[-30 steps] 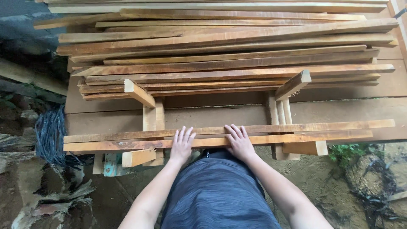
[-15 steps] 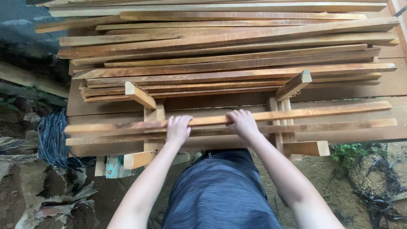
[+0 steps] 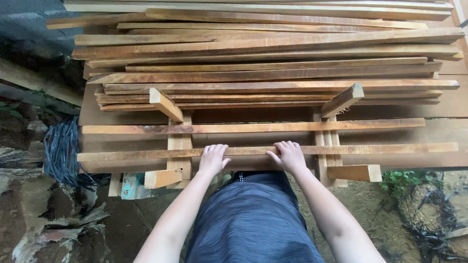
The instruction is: The person unties a bundle of wooden planks and places them on a wooden rack. They then proceed to pick up individual planks from a pile and stack them neatly on the rack.
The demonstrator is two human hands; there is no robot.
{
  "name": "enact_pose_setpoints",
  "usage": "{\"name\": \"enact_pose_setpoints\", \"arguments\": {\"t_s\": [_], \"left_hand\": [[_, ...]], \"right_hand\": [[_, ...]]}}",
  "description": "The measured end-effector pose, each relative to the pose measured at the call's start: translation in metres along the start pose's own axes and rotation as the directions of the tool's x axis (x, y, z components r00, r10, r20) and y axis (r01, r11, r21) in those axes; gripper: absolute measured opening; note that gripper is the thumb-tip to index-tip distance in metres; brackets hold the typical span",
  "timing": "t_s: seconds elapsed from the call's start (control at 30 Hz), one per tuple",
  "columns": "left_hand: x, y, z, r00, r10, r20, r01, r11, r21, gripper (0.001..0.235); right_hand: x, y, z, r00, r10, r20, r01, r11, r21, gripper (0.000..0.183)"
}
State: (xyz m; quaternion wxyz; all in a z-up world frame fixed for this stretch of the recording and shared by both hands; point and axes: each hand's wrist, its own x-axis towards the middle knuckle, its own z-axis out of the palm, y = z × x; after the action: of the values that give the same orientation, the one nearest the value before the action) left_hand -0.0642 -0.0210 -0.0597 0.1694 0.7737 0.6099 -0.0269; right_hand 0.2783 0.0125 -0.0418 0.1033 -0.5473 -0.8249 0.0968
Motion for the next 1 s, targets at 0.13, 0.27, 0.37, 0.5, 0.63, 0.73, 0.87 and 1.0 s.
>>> {"name": "enact_pose_setpoints", "arguments": {"t_s": [0.13,0.27,0.37,0.5,0.63,0.73,0.87,1.0], "left_hand": [[-0.011,-0.004,0.023,0.996,-0.055,0.069,0.06,0.996,-0.073,0.048],[-0.027,0.0,0.007,0.99,-0.068,0.126,0.081,0.992,-0.101,0.046],[-0.034,0.003,0.012,0.988,-0.08,0.129,0.097,0.987,-0.128,0.046],[-0.028,0.004,0.002,0.985,-0.11,0.135,0.13,0.981,-0.147,0.044],[-0.036,0.001,0.005,0.981,-0.131,0.144,0.151,0.978,-0.141,0.044],[-0.039,-0.002,-0.004,0.975,-0.172,0.144,0.19,0.974,-0.125,0.043],[-0.041,0.002,-0.011,0.973,-0.173,0.155,0.198,0.967,-0.162,0.044],[-0.039,0.007,-0.013,0.972,-0.166,0.168,0.198,0.962,-0.191,0.046]], "right_hand": [[0.001,-0.014,-0.018,0.975,0.099,0.198,-0.102,0.995,0.003,0.051],[-0.003,-0.016,-0.017,0.889,0.137,0.436,-0.158,0.987,0.013,0.056],[-0.014,-0.018,-0.016,0.868,0.143,0.475,-0.174,0.984,0.021,0.052],[-0.009,-0.015,-0.013,0.869,0.136,0.475,-0.162,0.987,0.014,0.053],[-0.011,-0.02,-0.004,0.85,0.15,0.504,-0.169,0.986,-0.008,0.057],[-0.005,-0.027,-0.005,0.842,0.139,0.521,-0.169,0.986,0.011,0.057],[-0.005,-0.027,-0.006,0.835,0.144,0.531,-0.188,0.982,0.029,0.059],[-0.004,-0.027,-0.006,0.835,0.151,0.529,-0.199,0.979,0.034,0.061]]}}
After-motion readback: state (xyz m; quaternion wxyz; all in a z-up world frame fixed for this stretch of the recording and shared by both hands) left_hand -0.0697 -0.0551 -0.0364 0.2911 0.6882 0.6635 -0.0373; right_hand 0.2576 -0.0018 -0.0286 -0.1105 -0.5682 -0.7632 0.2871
